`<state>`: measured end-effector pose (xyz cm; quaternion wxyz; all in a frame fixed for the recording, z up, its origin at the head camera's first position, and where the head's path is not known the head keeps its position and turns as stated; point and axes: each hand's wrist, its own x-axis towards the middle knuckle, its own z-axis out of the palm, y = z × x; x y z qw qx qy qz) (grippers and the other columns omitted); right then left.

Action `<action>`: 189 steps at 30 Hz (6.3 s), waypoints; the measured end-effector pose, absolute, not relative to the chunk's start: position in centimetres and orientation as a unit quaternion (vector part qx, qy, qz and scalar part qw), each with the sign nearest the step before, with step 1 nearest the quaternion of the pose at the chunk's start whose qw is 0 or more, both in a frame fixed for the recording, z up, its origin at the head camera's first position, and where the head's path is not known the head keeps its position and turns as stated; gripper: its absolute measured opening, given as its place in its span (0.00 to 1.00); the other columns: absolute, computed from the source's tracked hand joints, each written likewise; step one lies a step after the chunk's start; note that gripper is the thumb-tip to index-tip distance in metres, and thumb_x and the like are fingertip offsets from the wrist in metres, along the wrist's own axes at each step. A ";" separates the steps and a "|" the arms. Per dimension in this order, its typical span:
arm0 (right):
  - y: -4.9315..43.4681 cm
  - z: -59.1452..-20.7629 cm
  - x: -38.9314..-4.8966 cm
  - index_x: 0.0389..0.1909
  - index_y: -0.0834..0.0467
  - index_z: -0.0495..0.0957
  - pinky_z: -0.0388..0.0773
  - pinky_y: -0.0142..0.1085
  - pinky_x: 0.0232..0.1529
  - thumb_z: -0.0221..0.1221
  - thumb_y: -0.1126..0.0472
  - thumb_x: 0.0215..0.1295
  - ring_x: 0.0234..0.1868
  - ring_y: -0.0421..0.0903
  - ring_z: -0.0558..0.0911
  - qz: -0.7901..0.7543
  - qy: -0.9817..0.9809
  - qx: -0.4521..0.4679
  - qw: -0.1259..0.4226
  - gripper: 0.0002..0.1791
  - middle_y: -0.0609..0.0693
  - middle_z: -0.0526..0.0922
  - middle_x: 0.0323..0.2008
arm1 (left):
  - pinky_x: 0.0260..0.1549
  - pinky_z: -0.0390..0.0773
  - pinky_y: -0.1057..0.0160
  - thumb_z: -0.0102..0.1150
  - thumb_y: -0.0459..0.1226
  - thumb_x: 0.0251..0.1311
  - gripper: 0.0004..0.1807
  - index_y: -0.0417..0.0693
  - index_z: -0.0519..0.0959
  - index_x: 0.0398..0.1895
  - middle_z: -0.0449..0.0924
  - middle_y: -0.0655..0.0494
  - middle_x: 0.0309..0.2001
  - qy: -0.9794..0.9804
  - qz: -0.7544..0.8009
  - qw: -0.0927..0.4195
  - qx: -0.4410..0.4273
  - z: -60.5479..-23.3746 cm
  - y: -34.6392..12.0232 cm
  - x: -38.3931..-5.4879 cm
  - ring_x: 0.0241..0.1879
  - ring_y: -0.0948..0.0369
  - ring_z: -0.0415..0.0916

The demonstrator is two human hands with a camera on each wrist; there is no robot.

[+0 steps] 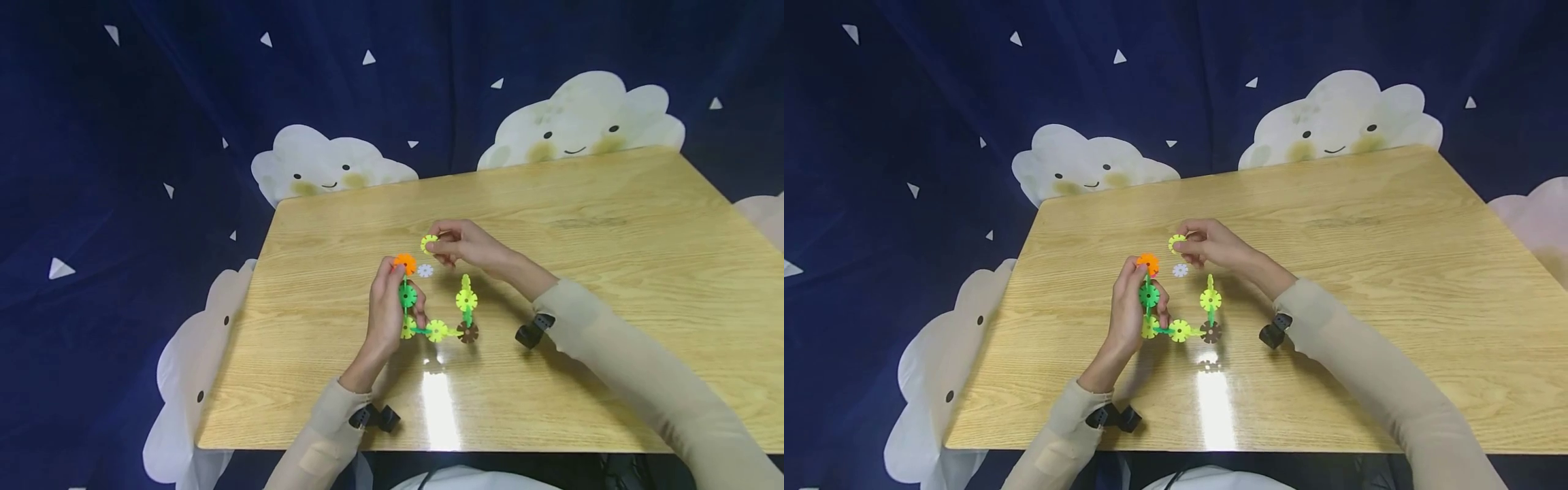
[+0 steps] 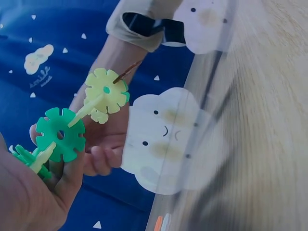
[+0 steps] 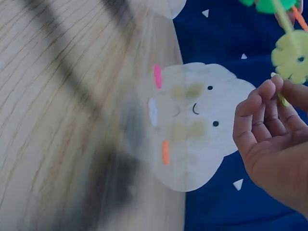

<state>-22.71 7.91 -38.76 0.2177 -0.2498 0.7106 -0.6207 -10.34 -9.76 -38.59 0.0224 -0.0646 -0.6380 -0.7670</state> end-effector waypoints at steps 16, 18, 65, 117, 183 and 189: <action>7.4 -35.8 -19.8 0.49 0.61 0.75 0.77 0.39 0.27 0.55 0.63 0.72 0.21 0.53 0.75 -0.622 0.686 -0.336 0.173 0.09 0.61 0.83 0.28 | 0.06 0.75 0.53 0.33 0.45 0.77 0.14 0.45 0.64 0.41 0.70 0.49 0.14 -0.651 -0.756 0.028 -0.057 -38.8 -10.0 -10.3 0.06 0.57 0.68; 7.4 -35.9 -19.8 0.48 0.60 0.75 0.76 0.39 0.27 0.55 0.63 0.72 0.21 0.55 0.74 -0.621 0.685 -0.342 0.166 0.09 0.61 0.84 0.29 | 0.06 0.75 0.52 0.33 0.46 0.77 0.13 0.47 0.65 0.41 0.71 0.49 0.14 -0.654 -0.754 0.028 -0.061 -38.8 -10.0 -10.3 0.06 0.57 0.68; 6.2 -36.9 -16.7 0.30 0.54 0.75 0.72 0.26 0.16 0.58 0.74 0.64 0.19 0.39 0.80 -0.456 0.757 -0.445 -0.145 0.11 0.44 0.81 0.21 | 0.14 0.80 0.48 0.28 0.45 0.77 0.18 0.41 0.65 0.39 0.72 0.51 0.16 -0.652 -0.757 0.022 -0.033 -38.8 -9.2 -10.0 0.09 0.55 0.71; 7.3 -37.3 -21.7 0.51 0.57 0.78 0.82 0.47 0.35 0.44 0.54 0.78 0.32 0.55 0.83 -0.546 0.761 -0.348 0.043 0.16 0.54 0.86 0.36 | 0.21 0.83 0.45 0.53 0.43 0.70 0.13 0.41 0.70 0.39 0.76 0.37 0.28 -0.723 -0.690 0.024 0.036 -34.2 -10.8 -9.1 0.20 0.41 0.80; 8.0 -40.9 -23.5 0.26 0.56 0.82 0.66 0.34 0.30 0.64 0.62 0.63 0.26 0.42 0.68 -0.398 0.832 -0.357 0.148 0.06 0.46 0.71 0.20 | 0.17 0.82 0.48 0.50 0.48 0.70 0.17 0.42 0.69 0.42 0.74 0.47 0.24 -0.698 -0.716 0.018 -0.002 -37.3 -10.5 -10.2 0.13 0.54 0.75; 9.0 -38.5 -22.8 0.34 0.55 0.82 0.66 0.35 0.25 0.60 0.52 0.68 0.25 0.48 0.69 -0.492 0.790 -0.331 0.154 0.11 0.51 0.72 0.23 | 0.18 0.82 0.49 0.48 0.44 0.71 0.15 0.39 0.69 0.45 0.74 0.47 0.25 -0.684 -0.730 -0.005 0.013 -36.4 -10.5 -10.0 0.14 0.54 0.75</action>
